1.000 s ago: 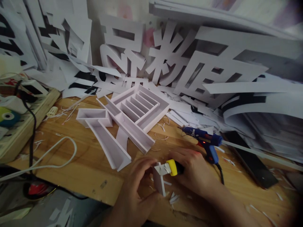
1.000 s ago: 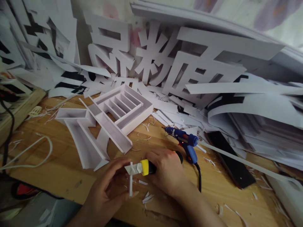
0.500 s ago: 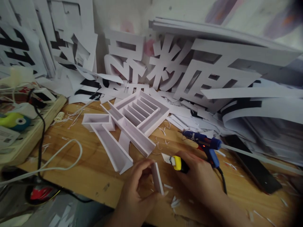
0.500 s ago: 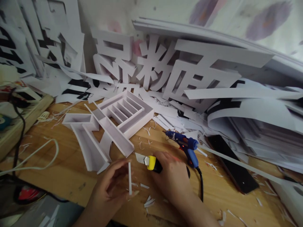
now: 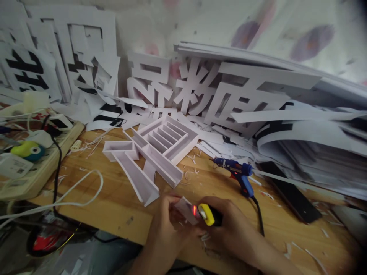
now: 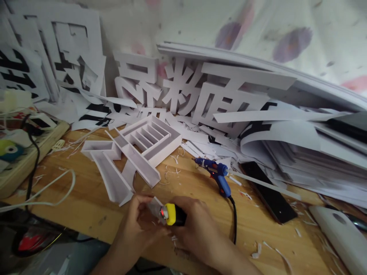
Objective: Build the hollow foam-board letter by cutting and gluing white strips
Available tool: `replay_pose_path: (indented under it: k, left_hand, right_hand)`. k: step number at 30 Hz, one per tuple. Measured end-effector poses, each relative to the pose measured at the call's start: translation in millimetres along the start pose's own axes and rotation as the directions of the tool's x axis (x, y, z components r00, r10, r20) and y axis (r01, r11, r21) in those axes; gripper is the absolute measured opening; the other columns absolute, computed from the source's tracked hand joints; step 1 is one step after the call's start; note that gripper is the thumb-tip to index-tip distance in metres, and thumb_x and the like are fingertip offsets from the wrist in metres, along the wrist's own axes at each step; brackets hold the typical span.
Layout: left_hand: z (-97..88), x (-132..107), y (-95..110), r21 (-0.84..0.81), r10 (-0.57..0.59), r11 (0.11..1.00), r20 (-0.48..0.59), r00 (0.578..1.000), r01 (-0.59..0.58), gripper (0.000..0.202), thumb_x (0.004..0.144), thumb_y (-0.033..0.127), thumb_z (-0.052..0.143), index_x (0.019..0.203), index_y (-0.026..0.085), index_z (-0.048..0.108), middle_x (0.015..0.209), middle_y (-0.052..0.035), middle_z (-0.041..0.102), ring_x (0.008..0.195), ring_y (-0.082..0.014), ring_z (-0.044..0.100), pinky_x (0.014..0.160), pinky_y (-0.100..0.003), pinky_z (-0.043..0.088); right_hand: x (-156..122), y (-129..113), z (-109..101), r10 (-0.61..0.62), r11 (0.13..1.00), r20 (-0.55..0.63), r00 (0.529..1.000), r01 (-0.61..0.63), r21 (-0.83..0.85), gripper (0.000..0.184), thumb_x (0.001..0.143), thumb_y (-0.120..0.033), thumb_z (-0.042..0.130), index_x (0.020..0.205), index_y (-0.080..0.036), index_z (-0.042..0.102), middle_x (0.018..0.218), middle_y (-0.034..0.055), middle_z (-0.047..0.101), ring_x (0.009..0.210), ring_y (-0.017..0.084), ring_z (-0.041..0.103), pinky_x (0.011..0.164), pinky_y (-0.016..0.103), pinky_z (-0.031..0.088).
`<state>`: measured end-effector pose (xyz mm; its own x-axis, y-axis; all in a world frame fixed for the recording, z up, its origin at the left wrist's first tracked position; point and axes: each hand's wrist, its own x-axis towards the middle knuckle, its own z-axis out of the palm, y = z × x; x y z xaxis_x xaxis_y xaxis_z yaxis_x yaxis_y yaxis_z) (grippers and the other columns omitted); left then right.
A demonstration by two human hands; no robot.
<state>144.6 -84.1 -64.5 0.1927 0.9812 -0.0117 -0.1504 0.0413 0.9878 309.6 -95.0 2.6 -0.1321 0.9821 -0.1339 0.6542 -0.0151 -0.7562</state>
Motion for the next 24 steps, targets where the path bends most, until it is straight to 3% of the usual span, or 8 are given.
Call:
replay_pose_path:
  k: [3,5,8,11,14,17,19,24]
  left_hand:
    - [-13.4,5.3,9.9,-0.176,-0.044,0.979,0.295,0.955,0.099,0.033,0.076,0.048,0.066,0.084,0.019,0.053,0.112,-0.0088,0.059,0.079,-0.0187,0.064,0.067,-0.032,0.05]
    - [-20.9,8.5,18.3,-0.211,-0.075,0.961,0.417,0.906,0.177,0.033,0.083,0.052,0.055,0.081,0.019,0.055,0.115,-0.01,0.06,0.084,-0.0198,0.063,0.071,-0.032,0.049]
    - [-25.4,10.2,27.3,-0.154,-0.14,0.955,0.523,0.841,0.254,0.027,0.075,0.043,0.07,0.075,0.019,0.056,0.114,-0.0051,0.062,0.093,-0.0186,0.06,0.073,-0.026,0.045]
    - [-24.8,7.2,28.5,-0.059,-0.209,0.953,0.585,0.784,0.298,0.028,0.064,0.03,0.08,0.076,0.02,0.057,0.096,-0.0001,0.065,0.082,-0.0138,0.06,0.066,-0.021,0.042]
    - [-23.6,1.8,23.5,-0.087,-0.183,0.96,0.519,0.835,0.265,0.042,0.057,0.019,0.084,0.088,0.024,0.056,0.094,0.0024,0.064,0.083,-0.0139,0.061,0.066,-0.02,0.043]
    - [-22.9,-2.2,17.7,-0.193,-0.131,0.954,0.423,0.896,0.231,0.069,0.052,0.017,0.087,0.11,0.03,0.051,0.11,-0.0003,0.062,0.09,-0.0171,0.064,0.068,-0.022,0.046]
    - [-22.7,-2.9,15.5,-0.228,-0.123,0.946,0.405,0.906,0.23,0.075,0.052,0.018,0.087,0.116,0.03,0.05,0.115,-0.0033,0.061,0.093,-0.0191,0.064,0.071,-0.023,0.048]
    - [-22.8,-0.5,13.7,-0.246,-0.101,0.944,0.419,0.902,0.22,0.06,0.055,0.016,0.086,0.107,0.025,0.059,0.096,-0.0039,0.07,0.087,-0.0189,0.067,0.07,-0.023,0.05]
  right_hand:
    - [-0.2,1.9,-7.6,0.0,0.993,-0.041,0.999,0.005,0.122,0.012,0.079,-0.026,0.056,0.07,-0.02,0.057,0.061,-0.0037,0.056,0.056,0.011,0.049,0.05,0.022,0.037]
    - [-1.0,1.8,-13.0,-0.041,0.976,-0.004,0.999,0.041,0.212,0.014,0.082,-0.028,0.053,0.073,-0.019,0.058,0.062,-0.0029,0.057,0.055,0.011,0.049,0.05,0.021,0.038]
    - [-2.6,-1.0,-16.2,-0.173,0.952,0.059,0.983,0.151,0.266,0.005,0.079,-0.02,0.057,0.078,-0.019,0.062,0.068,-0.001,0.062,0.061,0.012,0.056,0.056,0.022,0.042]
    - [-3.8,-4.0,-12.9,-0.309,0.922,0.046,0.95,0.288,0.257,0.013,0.074,-0.011,0.058,0.082,-0.02,0.064,0.074,0.0001,0.066,0.067,0.014,0.06,0.061,0.023,0.044]
    - [-3.6,-3.2,-8.5,-0.341,0.925,0.011,0.94,0.334,0.18,0.028,0.071,-0.01,0.059,0.096,-0.022,0.063,0.08,0.0001,0.067,0.071,0.015,0.061,0.063,0.025,0.044]
    - [-1.4,2.0,-8.3,-0.277,0.961,-0.1,0.956,0.278,-0.007,0.043,0.071,-0.016,0.061,0.113,-0.023,0.055,0.081,0.0,0.065,0.07,0.016,0.06,0.063,0.027,0.043]
    - [0.6,6.0,-9.5,-0.264,0.959,-0.131,0.955,0.245,-0.144,0.039,0.067,-0.018,0.064,0.105,-0.022,0.057,0.082,0.0011,0.065,0.072,0.018,0.06,0.064,0.028,0.041]
    - [0.8,9.0,-7.0,-0.266,0.908,-0.023,0.964,0.243,-0.341,0.019,0.059,-0.01,0.059,0.074,-0.02,0.059,0.072,0.0004,0.064,0.067,0.017,0.057,0.059,0.027,0.034]
